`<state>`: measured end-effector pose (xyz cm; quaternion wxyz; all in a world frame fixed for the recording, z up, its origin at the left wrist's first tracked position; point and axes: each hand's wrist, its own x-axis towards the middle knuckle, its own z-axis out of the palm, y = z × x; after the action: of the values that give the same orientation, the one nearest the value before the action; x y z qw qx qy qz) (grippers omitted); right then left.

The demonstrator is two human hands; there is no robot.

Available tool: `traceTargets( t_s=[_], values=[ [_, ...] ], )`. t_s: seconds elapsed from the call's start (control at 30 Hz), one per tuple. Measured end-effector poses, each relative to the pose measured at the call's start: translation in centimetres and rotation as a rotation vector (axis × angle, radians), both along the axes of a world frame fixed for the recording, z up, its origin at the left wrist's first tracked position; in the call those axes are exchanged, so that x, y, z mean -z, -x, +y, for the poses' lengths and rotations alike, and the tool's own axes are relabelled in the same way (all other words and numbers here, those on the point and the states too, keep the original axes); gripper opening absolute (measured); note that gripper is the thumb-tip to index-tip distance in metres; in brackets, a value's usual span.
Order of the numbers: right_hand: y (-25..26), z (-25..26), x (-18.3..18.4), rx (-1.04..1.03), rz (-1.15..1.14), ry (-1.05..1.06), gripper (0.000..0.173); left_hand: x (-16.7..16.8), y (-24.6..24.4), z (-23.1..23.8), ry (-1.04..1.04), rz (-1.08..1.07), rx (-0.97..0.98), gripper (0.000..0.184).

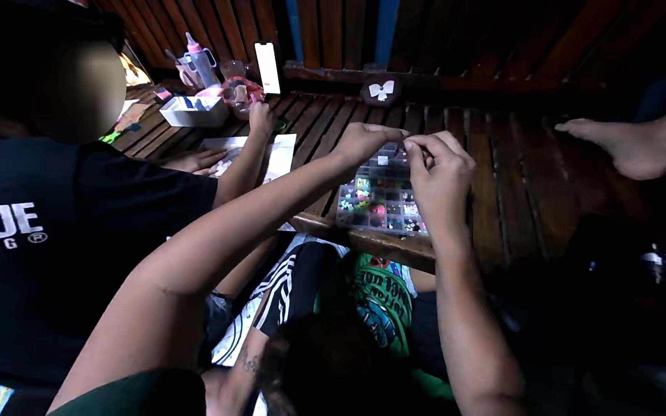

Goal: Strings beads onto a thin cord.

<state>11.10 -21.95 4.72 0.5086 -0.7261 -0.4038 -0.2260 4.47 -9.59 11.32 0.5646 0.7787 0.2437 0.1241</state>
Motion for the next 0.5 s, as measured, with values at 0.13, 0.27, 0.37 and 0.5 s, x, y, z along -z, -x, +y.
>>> traceTargets(
  t_s=[0.13, 0.27, 0.37, 0.5],
  values=[
    [-0.9, -0.5, 0.3, -0.072, 0.025, -0.076, 0.018, 0.7, 0.7, -0.5, 0.031, 0.009, 0.026, 0.030],
    [-1.1, -1.1, 0.8, -0.098, 0.132, -0.099, 0.019, 1.5, 1.0, -0.8, 0.153, -0.047, 0.028, 0.033],
    [-1.5, -1.0, 1.2, -0.126, 0.176, -0.140, 0.018, 2.1, 1.0, -0.7, 0.166, -0.077, 0.045, 0.031],
    [-1.9, -1.1, 1.4, -0.270, 0.283, -0.196, 0.016, 2.7, 1.1, -0.4, 0.211, -0.124, 0.112, 0.025]
  ],
)
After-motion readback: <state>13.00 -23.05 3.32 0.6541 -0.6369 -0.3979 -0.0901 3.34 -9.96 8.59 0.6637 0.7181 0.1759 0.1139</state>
